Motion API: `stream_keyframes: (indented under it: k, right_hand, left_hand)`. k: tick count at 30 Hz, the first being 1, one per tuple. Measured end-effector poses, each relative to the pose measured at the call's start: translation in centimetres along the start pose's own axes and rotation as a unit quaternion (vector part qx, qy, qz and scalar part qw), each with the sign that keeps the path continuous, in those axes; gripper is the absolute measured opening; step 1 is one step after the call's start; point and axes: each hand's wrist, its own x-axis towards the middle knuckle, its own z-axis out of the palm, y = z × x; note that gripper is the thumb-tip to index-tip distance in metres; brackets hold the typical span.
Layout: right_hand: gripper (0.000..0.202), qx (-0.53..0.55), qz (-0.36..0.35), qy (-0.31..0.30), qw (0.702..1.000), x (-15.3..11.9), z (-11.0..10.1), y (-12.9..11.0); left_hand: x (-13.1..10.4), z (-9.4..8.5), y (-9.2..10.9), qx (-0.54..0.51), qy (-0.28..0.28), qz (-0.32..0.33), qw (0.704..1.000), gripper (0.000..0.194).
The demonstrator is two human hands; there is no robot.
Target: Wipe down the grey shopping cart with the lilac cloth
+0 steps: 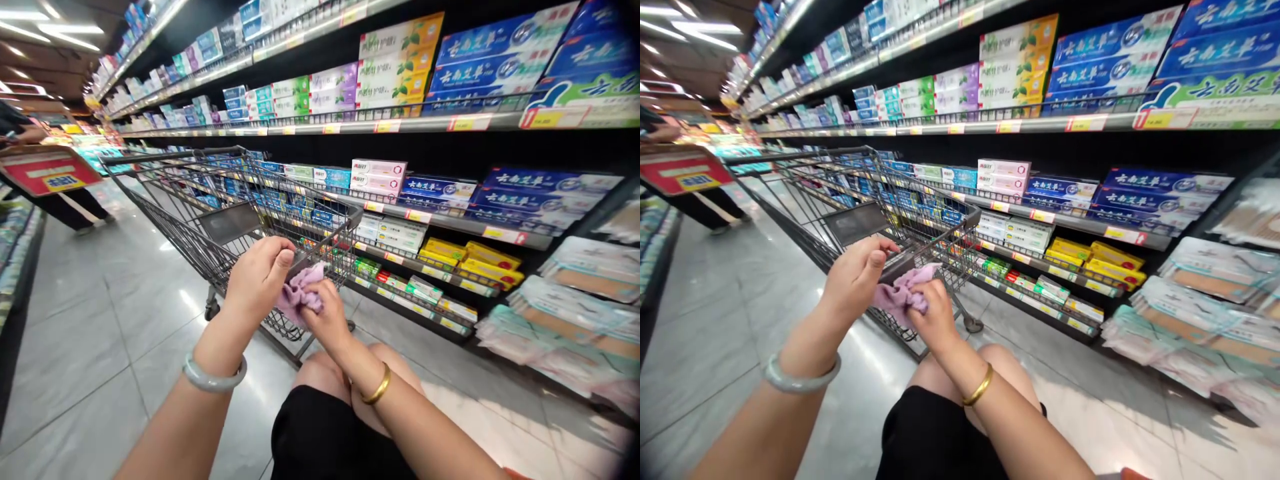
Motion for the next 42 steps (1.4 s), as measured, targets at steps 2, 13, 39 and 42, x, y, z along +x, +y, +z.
stream_keyframes:
  k: [2,13,39,42]
  right_hand:
    - [0.018,0.013,0.025,0.05,0.998,1.8,-0.8,-1.0]
    - [0.028,-0.008,0.047,-0.061,0.997,-2.0,0.9,1.3]
    - [0.022,0.028,0.02,0.049,0.998,3.7,-1.0,0.3]
    - [0.021,0.022,0.068,0.013,0.997,0.0,0.0,2.6]
  left_hand:
    - [0.1,0.1,-0.2,0.036,-0.013,-0.02,0.999,0.068]
    - [0.1,1.4,0.0,0.225,-0.015,0.002,0.974,0.09]
    - [-0.6,1.0,-0.7,0.19,-0.027,0.018,0.981,0.071]
    - [-0.9,0.7,-0.8,0.179,-0.024,0.024,0.983,0.072]
